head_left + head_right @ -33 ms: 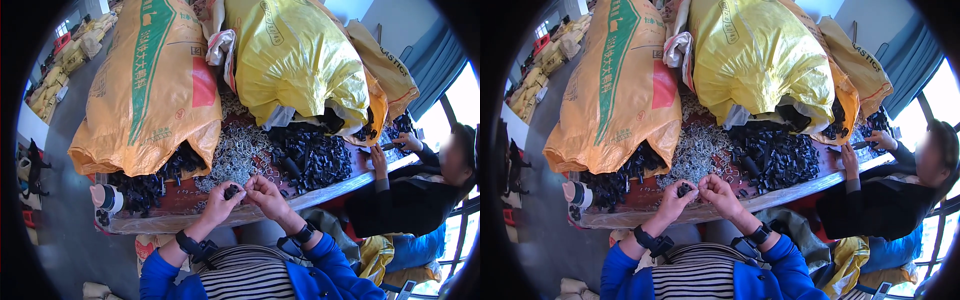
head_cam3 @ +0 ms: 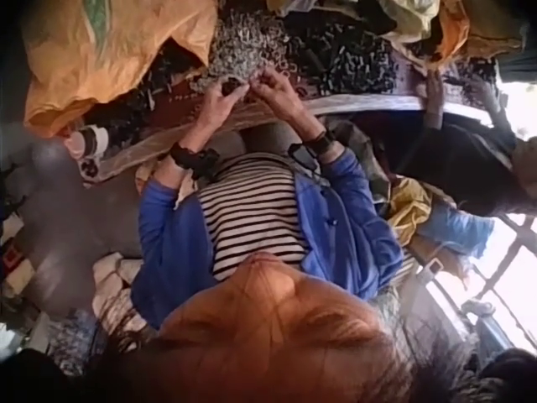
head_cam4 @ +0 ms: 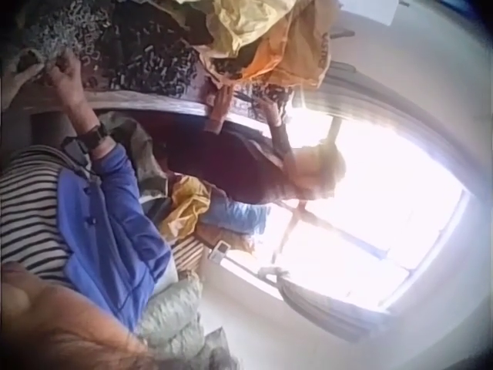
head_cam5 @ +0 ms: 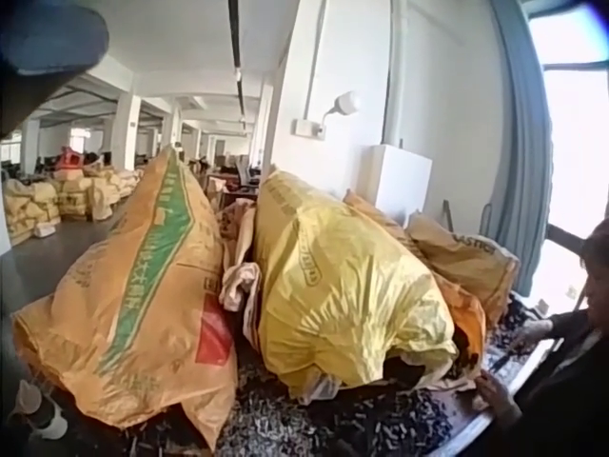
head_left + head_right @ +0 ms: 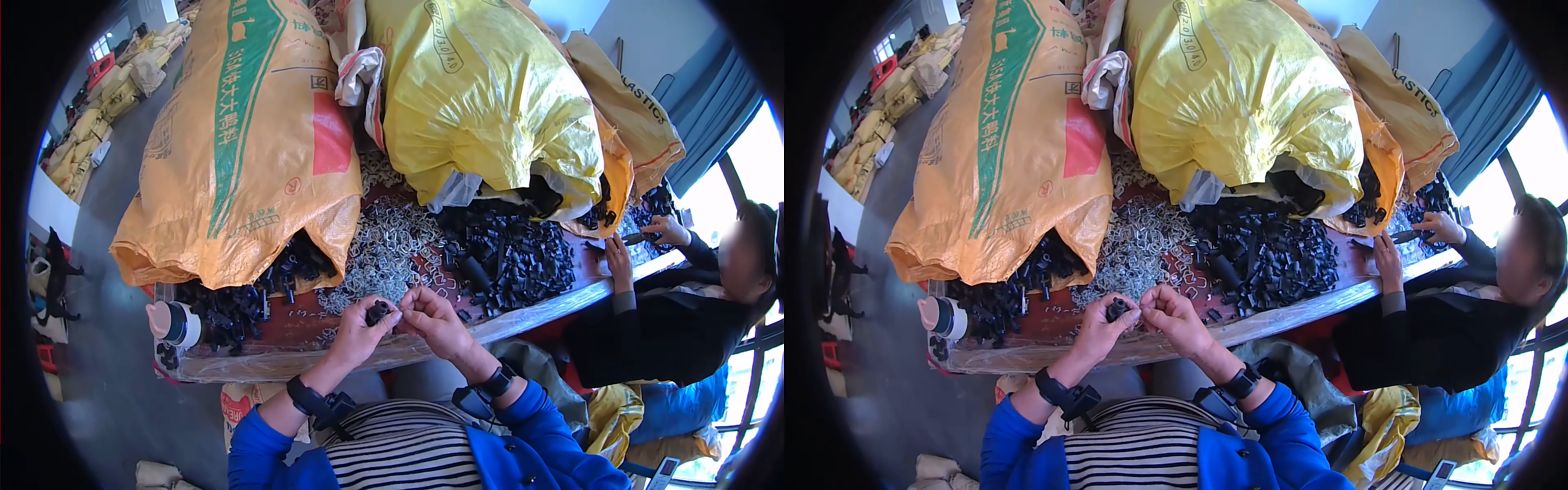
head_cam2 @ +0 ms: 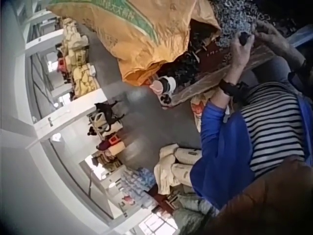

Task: Assembling small black plastic components by hand at a workbench.

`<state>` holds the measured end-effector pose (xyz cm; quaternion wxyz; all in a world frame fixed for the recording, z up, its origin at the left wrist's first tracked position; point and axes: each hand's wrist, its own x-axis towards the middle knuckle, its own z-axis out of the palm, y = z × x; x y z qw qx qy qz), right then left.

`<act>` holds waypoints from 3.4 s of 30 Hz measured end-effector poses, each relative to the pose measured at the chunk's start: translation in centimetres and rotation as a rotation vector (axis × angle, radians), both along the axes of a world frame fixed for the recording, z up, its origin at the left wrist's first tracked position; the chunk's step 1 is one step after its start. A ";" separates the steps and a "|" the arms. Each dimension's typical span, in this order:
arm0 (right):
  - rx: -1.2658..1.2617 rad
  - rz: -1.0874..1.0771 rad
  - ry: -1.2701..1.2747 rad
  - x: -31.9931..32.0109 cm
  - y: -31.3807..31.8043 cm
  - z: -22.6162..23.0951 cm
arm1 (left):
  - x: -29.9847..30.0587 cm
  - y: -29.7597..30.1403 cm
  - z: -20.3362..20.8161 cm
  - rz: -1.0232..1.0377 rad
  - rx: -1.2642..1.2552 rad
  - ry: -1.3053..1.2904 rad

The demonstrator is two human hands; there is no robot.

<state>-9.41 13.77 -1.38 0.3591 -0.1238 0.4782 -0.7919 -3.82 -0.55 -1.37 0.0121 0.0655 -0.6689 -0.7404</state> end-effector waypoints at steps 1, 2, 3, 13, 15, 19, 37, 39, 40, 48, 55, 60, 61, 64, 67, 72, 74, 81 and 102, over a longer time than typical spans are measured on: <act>0.002 -0.002 -0.004 0.0 0.1 -0.2 | 0.0 0.1 -0.1 -0.002 0.002 -0.004; 0.043 0.018 0.020 -0.1 0.2 -0.4 | -0.1 0.2 -0.3 0.014 0.048 -0.019; 0.085 0.038 0.044 -0.1 0.3 -0.6 | -0.1 0.3 -0.5 0.030 0.094 -0.034; 0.180 -0.001 0.074 0.2 1.1 0.1 | 0.1 0.6 -0.1 -0.048 0.259 -0.226; 0.216 -0.036 0.286 0.1 1.3 0.0 | -0.2 0.1 0.1 -0.152 0.654 -0.317; 0.431 -0.008 0.610 0.6 1.8 1.4 | 0.6 -0.3 -0.2 -0.206 0.852 -0.363; 0.624 0.059 1.339 -0.2 1.1 1.0 | 1.3 0.2 -1.3 -0.198 0.535 -0.412; 0.636 0.109 1.330 -0.2 1.1 1.1 | 1.4 0.2 -1.2 -0.227 0.520 -0.412; 0.643 0.134 1.324 -0.1 1.1 1.2 | 1.5 0.2 -1.2 -0.243 0.512 -0.411; 0.480 0.161 1.035 -0.5 1.5 2.5 | 1.6 0.0 -0.6 -0.299 0.608 -0.421; 0.862 -0.242 1.350 -5.8 1.4 0.8 | 1.2 -1.0 -0.4 -0.183 0.697 -0.427; 1.213 -0.083 1.569 -9.8 0.6 -3.5 | 0.6 -1.6 0.0 -0.137 0.736 -0.431; 1.221 -0.075 1.554 -9.7 0.3 -3.6 | 0.6 -1.8 -0.1 -0.130 0.737 -0.432; 1.241 -0.062 1.524 -9.4 0.0 -3.8 | 0.5 -2.2 -0.3 -0.131 0.727 -0.414; 1.042 -0.171 1.409 -8.7 0.3 -3.3 | 0.7 -2.2 -0.3 -0.118 0.728 -0.410; 0.759 -0.290 1.256 -7.4 1.4 -1.8 | 1.2 -1.7 0.2 -0.097 0.736 -0.390; 0.644 -0.179 0.808 -6.7 2.1 -1.2 | 1.4 -1.5 0.4 -0.091 0.744 -0.366; 0.319 0.045 0.299 -2.7 2.8 0.7 | 2.1 -0.4 0.9 -0.043 0.796 -0.292; 0.366 0.048 0.902 -1.6 1.0 0.7 | 1.0 -1.5 -1.1 -0.078 0.951 -0.269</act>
